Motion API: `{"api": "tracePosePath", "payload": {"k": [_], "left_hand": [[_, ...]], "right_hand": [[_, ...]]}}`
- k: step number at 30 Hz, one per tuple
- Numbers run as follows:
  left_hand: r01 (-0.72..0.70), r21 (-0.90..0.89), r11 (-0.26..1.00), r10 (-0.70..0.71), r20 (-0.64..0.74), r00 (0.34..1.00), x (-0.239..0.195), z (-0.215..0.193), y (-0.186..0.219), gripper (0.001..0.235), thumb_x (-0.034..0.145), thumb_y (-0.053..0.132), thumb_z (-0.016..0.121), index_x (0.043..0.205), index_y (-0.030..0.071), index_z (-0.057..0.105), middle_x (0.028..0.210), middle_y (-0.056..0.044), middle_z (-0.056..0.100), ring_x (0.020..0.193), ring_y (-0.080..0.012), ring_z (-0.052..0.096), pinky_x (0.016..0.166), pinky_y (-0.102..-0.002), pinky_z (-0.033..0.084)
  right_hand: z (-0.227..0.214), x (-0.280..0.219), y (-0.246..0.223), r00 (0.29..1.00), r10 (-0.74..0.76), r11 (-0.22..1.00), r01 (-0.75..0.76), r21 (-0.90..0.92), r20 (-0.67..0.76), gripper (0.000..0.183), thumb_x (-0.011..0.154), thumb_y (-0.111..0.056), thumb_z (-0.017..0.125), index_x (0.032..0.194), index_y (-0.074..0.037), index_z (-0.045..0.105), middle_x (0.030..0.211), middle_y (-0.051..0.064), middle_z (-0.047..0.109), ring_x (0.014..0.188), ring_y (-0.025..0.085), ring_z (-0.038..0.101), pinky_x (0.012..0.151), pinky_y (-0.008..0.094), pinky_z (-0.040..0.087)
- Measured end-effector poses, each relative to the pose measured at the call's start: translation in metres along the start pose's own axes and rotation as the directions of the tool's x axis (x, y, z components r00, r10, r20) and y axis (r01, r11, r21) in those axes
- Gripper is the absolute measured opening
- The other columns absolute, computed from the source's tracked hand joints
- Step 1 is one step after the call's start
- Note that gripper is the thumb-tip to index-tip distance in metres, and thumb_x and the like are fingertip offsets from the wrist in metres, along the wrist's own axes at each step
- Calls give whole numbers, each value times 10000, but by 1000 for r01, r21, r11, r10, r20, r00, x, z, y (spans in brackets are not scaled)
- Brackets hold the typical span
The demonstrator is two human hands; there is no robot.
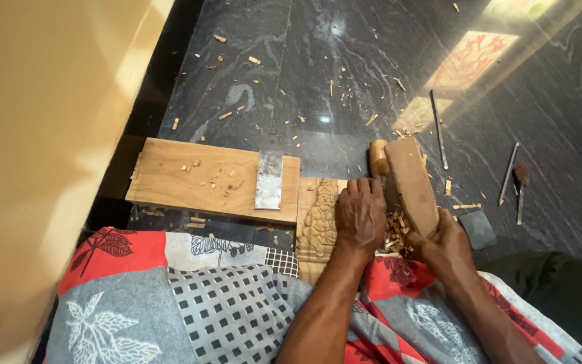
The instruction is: The person carves a wooden block using a chisel and a wooden mallet. They repeatedly strike the chisel to shape the wood, creating wood shavings. The person occasionally switches to a knife to refine the carved details.
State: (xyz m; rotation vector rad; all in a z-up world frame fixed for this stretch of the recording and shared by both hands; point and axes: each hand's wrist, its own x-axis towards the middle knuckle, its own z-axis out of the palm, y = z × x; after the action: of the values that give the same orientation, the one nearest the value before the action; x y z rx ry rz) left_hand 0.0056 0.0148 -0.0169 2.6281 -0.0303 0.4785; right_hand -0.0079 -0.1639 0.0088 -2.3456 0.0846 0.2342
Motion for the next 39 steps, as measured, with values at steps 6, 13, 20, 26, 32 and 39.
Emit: {"api": "tracePosePath", "payload": {"k": [6, 13, 20, 26, 32, 39], "left_hand": [[-73, -145, 987, 41, -210, 977, 6, -25, 5, 323, 826, 34, 562, 1139, -4, 633, 1028, -175, 667, 993, -335, 641, 813, -438, 567], [100, -967, -235, -733, 243, 636, 49, -65, -83, 217, 1016, 138, 426, 1053, 26, 609, 800, -140, 763, 626, -249, 703, 435, -318, 524], [105, -946, -307, -702, 300, 646, 53, -106, -160, 108, 945, -56, 490, 1026, -56, 560, 943, -217, 725, 758, -296, 735, 667, -397, 630], [341, -934, -105, -612, 332, 718, 46, -149, -133, 94, 967, -22, 531, 1044, -13, 584, 1021, -223, 759, 887, -290, 776, 718, -366, 649], [415, -909, -22, -683, 317, 658, 20, -128, -113, 104, 975, 56, 574, 1052, 10, 627, 1013, -191, 790, 822, -262, 745, 589, -341, 548], [233, -967, -101, -553, 249, 795, 31, -104, -128, 188, 1008, 97, 586, 1082, -65, 649, 999, -192, 775, 857, -249, 776, 699, -330, 639]], "right_hand": [[-2, 0, -13, 996, 73, 969, -85, 232, 61, 456, 762, -90, 716, 1207, -21, 639, 755, 84, 672, 598, 176, 602, 524, 313, 459], [-12, 15, -3, 929, 274, 638, -368, 676, 247, 238, 825, 7, 674, 1052, 58, 620, 753, 89, 628, 527, 130, 536, 429, 279, 460], [-5, 27, 14, 881, 268, 488, -474, 733, 391, 199, 843, 0, 641, 1020, 89, 618, 731, 89, 634, 523, 124, 553, 426, 268, 462], [-4, 27, 11, 870, 265, 488, -493, 721, 416, 196, 840, 2, 685, 1008, 73, 612, 687, 59, 585, 512, 126, 542, 412, 266, 461], [-3, 25, 6, 863, 303, 511, -505, 695, 404, 223, 829, -1, 677, 1038, 44, 613, 703, 53, 596, 517, 115, 540, 413, 261, 455], [-3, 27, 7, 866, 301, 554, -499, 667, 399, 250, 838, -4, 666, 1069, 72, 607, 739, 76, 608, 542, 130, 553, 450, 280, 472]]}}
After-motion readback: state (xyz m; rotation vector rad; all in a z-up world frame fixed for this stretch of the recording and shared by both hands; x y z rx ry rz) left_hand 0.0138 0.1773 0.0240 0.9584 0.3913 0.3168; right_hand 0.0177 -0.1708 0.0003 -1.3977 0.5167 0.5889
